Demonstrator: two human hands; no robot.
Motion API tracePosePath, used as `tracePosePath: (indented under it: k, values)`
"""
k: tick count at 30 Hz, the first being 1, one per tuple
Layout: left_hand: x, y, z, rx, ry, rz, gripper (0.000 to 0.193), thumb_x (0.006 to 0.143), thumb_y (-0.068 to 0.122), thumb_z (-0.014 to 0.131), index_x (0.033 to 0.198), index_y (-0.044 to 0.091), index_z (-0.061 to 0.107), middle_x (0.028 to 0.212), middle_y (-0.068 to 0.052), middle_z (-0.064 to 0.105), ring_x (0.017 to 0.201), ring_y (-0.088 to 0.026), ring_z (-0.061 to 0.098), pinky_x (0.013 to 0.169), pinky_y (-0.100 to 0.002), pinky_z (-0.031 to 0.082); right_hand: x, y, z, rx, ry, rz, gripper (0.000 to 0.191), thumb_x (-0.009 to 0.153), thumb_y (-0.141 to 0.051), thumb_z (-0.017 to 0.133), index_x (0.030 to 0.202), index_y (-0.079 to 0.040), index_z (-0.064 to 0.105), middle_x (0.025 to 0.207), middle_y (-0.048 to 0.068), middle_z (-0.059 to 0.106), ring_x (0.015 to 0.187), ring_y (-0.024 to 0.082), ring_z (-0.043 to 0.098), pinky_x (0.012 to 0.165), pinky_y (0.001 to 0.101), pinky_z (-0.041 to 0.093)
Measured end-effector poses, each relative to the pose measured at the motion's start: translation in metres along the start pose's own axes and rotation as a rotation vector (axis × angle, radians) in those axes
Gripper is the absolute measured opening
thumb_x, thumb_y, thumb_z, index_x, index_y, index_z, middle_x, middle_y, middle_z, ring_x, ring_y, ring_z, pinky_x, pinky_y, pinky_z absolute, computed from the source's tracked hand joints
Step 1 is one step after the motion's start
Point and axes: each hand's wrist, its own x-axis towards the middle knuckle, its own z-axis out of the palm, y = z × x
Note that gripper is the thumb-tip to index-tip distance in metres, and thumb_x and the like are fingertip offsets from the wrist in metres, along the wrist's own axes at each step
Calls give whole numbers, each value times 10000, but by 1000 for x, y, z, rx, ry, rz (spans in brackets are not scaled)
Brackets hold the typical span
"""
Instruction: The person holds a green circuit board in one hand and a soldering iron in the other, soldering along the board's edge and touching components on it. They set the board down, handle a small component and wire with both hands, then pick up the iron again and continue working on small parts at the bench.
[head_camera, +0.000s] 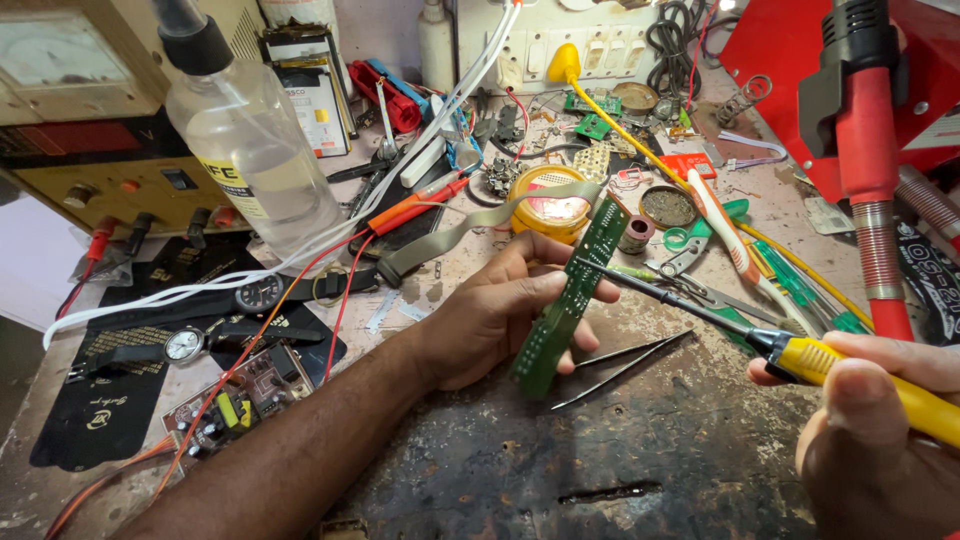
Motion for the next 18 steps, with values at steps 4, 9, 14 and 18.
tracePosePath:
  k: [4, 9, 14, 18]
  values:
    - [-1, 0, 3, 60, -2, -4, 355, 1077, 178, 491, 1367, 40, 339, 1422, -225, 549, 1104, -280, 692, 853, -436, 639, 1, 0, 5, 50, 21, -19, 519, 1208, -411, 640, 1101, 89, 549, 872, 154, 646, 744, 192, 704, 831, 310, 656]
    - [0, 1, 5, 101, 52, -38, 391, 1047, 145, 499, 1382, 63, 316, 1319, -187, 549, 1185, -323, 673, 891, -481, 638, 4, -13, 3, -83, 11, 81, 534, 1217, -413, 584, 1127, 113, 564, 822, 179, 676, 637, 176, 636, 710, 270, 576]
    - [-1, 1, 6, 93, 29, -18, 412, 1056, 144, 503, 1400, 53, 293, 1305, -194, 560, 1208, -327, 657, 937, -501, 619, 14, -19, 8, -29, -36, 32, 536, 1219, -415, 548, 1099, 107, 545, 843, 190, 676, 727, 207, 713, 793, 297, 613]
    - [-2, 3, 7, 94, 43, -26, 417, 1058, 139, 497, 1416, 64, 295, 1316, -210, 548, 1210, -331, 656, 953, -506, 614, 17, -20, 9, -20, -38, 32, 529, 1220, -399, 546, 1095, 115, 538, 847, 202, 664, 726, 223, 711, 803, 315, 629]
